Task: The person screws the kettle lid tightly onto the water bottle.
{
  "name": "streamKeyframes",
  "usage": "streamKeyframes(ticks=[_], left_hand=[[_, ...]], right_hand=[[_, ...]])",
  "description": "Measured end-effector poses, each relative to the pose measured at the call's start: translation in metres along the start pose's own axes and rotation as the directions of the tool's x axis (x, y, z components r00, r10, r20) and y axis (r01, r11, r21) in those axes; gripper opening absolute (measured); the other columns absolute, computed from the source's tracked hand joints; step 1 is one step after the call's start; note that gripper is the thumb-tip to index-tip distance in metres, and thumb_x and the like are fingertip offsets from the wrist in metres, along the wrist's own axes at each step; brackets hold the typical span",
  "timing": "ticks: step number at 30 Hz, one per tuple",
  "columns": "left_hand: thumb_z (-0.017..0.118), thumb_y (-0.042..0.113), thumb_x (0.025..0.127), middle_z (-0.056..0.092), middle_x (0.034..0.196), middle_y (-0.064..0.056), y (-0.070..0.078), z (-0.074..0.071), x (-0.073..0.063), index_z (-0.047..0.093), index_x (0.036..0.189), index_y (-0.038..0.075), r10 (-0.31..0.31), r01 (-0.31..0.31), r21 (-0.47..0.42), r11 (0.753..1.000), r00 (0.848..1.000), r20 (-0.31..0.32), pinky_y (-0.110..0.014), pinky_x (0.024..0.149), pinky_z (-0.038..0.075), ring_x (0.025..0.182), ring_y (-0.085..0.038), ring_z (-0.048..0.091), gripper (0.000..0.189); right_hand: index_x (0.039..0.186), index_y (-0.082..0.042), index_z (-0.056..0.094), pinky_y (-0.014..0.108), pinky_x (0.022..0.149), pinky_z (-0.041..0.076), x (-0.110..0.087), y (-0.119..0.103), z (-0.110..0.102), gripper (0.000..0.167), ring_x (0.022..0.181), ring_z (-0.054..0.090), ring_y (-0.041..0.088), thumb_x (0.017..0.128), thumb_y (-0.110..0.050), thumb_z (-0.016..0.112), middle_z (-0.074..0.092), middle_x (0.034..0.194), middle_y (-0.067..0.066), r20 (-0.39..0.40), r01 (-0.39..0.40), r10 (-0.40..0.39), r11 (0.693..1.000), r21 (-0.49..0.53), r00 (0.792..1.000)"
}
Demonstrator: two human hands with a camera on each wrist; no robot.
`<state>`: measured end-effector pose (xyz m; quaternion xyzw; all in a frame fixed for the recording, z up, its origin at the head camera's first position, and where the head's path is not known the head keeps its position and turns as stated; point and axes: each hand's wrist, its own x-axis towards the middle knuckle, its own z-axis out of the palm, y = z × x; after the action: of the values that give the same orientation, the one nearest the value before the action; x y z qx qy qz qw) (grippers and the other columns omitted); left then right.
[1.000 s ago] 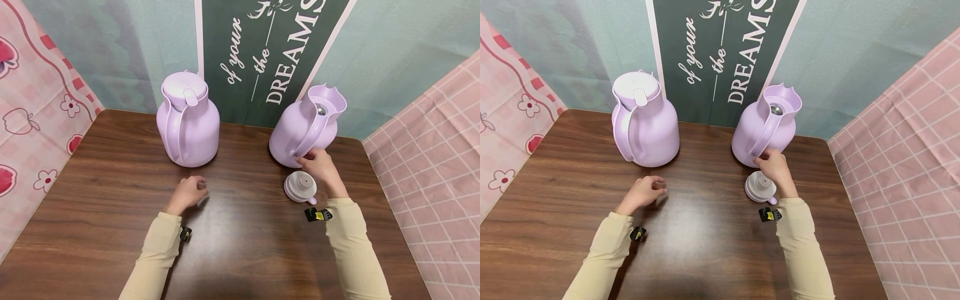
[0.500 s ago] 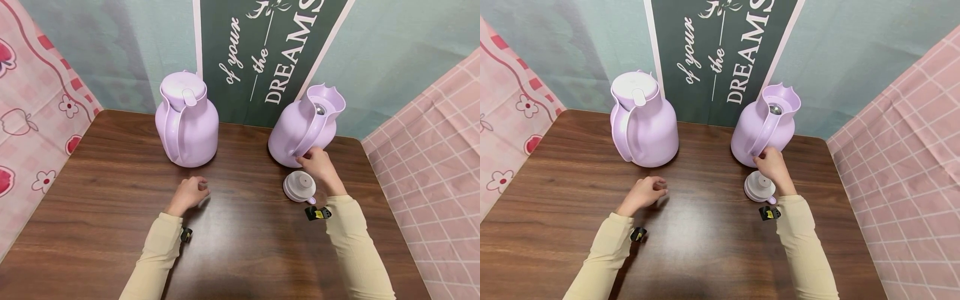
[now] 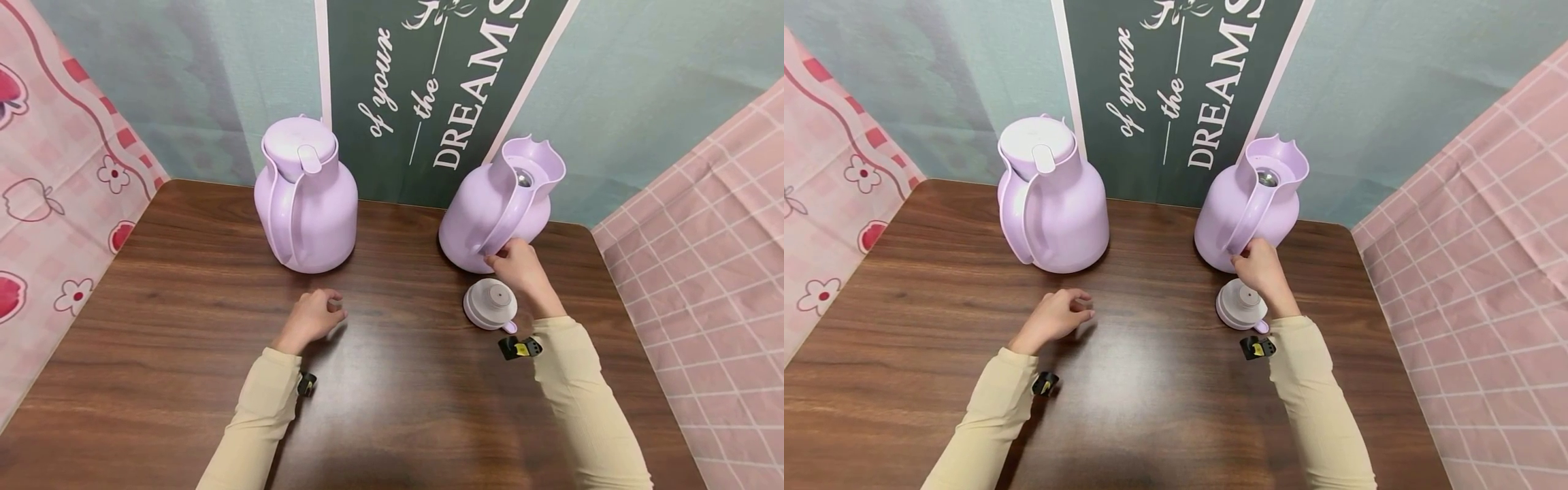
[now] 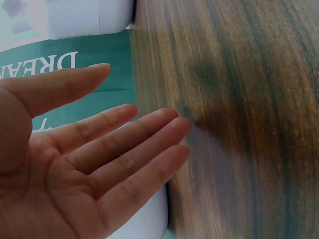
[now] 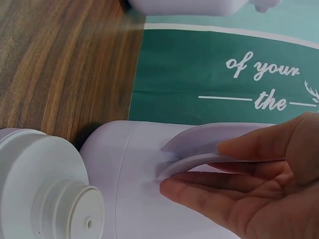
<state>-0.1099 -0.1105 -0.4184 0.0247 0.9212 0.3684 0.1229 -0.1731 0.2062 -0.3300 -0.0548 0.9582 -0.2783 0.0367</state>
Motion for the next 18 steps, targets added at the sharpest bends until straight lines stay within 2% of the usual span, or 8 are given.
streamKeyframes(ticks=[7,18], left_hand=[[0.063,0.016,0.082,0.068,0.090,-0.013,-0.0005,0.0015,0.0003,0.060,0.112,-0.002,-0.007,0.007,0.001,1.000,1.000,0.007,-0.042,0.082,0.044,0.091,-0.029,0.062,0.035],[0.063,0.016,0.082,0.068,0.090,-0.013,0.0007,0.0024,0.0008,0.060,0.112,-0.002,-0.001,0.001,-0.009,1.000,1.000,0.013,-0.042,0.082,0.044,0.092,-0.029,0.062,0.035]], right_hand=[[0.075,0.005,0.059,0.032,0.060,0.040,0.0003,0.0007,-0.0017,0.012,0.067,0.050,0.025,0.081,-0.004,0.054,0.052,0.065,0.006,0.015,-0.009,0.008,1.000,0.020,1.000],[0.078,0.005,0.059,0.032,0.061,0.039,0.0006,0.0007,-0.0022,0.011,0.071,0.049,0.025,0.081,-0.004,0.053,0.053,0.070,0.009,0.054,-0.035,0.033,0.998,0.043,0.998]])
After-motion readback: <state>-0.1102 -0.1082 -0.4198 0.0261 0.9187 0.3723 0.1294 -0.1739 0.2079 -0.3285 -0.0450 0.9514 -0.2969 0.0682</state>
